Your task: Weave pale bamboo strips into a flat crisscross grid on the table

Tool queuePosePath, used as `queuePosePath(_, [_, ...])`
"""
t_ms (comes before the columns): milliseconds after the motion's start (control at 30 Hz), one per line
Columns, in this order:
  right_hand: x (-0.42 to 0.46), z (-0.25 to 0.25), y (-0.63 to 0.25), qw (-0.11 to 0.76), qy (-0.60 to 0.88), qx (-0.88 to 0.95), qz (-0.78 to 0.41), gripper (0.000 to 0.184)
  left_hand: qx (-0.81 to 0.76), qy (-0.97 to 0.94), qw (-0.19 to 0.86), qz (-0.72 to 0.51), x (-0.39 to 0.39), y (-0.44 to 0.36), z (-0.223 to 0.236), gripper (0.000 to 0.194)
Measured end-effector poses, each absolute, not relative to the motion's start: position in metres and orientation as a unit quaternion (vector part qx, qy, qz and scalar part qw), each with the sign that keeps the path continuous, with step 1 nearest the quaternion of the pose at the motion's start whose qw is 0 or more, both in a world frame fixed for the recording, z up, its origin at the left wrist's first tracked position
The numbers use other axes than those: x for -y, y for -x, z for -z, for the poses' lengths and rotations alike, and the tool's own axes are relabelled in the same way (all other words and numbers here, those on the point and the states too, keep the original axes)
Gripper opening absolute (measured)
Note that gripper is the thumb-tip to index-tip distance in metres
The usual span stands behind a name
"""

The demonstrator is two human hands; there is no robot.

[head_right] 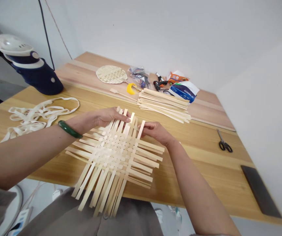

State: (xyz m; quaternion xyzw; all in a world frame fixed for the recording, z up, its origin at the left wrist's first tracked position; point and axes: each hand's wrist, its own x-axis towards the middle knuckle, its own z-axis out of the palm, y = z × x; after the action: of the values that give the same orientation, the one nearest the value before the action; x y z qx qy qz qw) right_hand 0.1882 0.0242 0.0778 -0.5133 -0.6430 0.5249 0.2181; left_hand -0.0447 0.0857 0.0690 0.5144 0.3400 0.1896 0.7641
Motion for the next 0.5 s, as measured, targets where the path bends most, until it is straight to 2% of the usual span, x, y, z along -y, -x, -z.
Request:
queuePosePath(300, [-0.013, -0.096, -0.190, 0.169, 0.588, 0.644, -0.460, 0.019, -0.386, -0.562, 0.700, -0.213, -0.093, 0.044, -0.062, 0.021])
queuePosePath(500, [-0.007, -0.092, -0.182, 0.216, 0.581, 0.651, -0.437, 0.018, -0.426, -0.589, 0.655, -0.203, -0.093, 0.047, -0.059, 0.031])
